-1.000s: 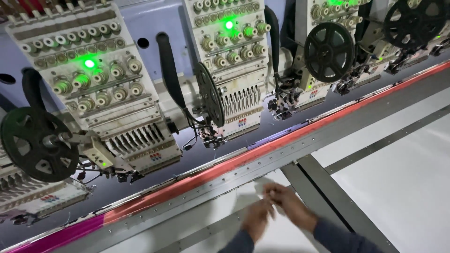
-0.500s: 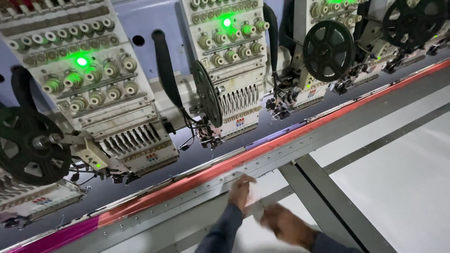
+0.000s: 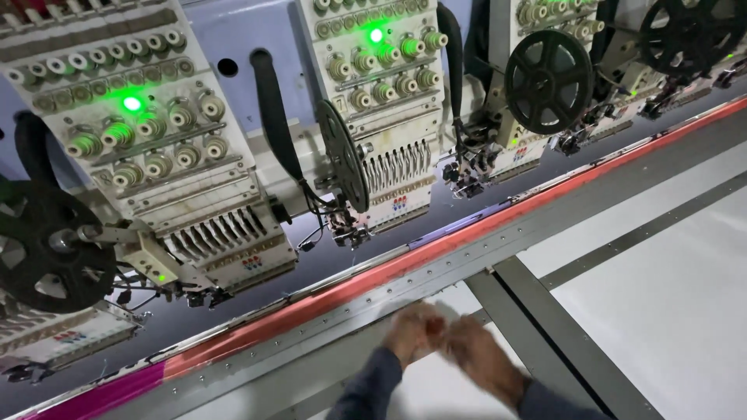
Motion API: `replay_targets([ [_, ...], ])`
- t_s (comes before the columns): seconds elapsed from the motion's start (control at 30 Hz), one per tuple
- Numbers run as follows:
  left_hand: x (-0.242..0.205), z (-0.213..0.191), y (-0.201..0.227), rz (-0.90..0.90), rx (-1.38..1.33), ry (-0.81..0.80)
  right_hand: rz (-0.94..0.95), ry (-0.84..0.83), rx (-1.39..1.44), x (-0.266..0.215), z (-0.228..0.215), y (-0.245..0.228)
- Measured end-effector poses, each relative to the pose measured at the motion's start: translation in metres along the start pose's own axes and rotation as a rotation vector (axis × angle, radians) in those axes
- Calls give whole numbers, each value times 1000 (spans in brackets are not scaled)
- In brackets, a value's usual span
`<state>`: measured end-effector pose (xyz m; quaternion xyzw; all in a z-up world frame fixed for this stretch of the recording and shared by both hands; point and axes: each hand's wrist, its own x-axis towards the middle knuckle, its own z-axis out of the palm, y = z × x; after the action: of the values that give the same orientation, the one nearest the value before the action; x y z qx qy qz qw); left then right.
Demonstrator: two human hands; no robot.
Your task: Threading an industrial multi-head embroidery machine by hand.
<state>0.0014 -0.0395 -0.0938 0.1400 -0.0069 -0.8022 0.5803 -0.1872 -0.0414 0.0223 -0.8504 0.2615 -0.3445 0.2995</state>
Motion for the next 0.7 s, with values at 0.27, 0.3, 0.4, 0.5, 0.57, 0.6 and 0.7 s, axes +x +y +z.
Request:
replay_targets([
  [0.27,-32,40,-1,902,1086,361,-125,152,186,-9,18,23],
  [0.3,-35,42,-6,903,1089,360,-127,155,187,12,11,18],
  [0.4,-55,45,-32,739,2011,221,934,-123,956,53,-12,-1],
  [0.5,-61,59,-38,588,2095,65,872,-12,1138,75,-32,-17],
  [0.57,-50,63,-25,580,1426,218,689,8,457,69,-32,-21],
  [0.6,-50,74,-15,584,1428,214,684,12,456,56,-22,-9],
  [0.7,-43,80,17,381,664,379,152,-243,-52,37,-5,1],
])
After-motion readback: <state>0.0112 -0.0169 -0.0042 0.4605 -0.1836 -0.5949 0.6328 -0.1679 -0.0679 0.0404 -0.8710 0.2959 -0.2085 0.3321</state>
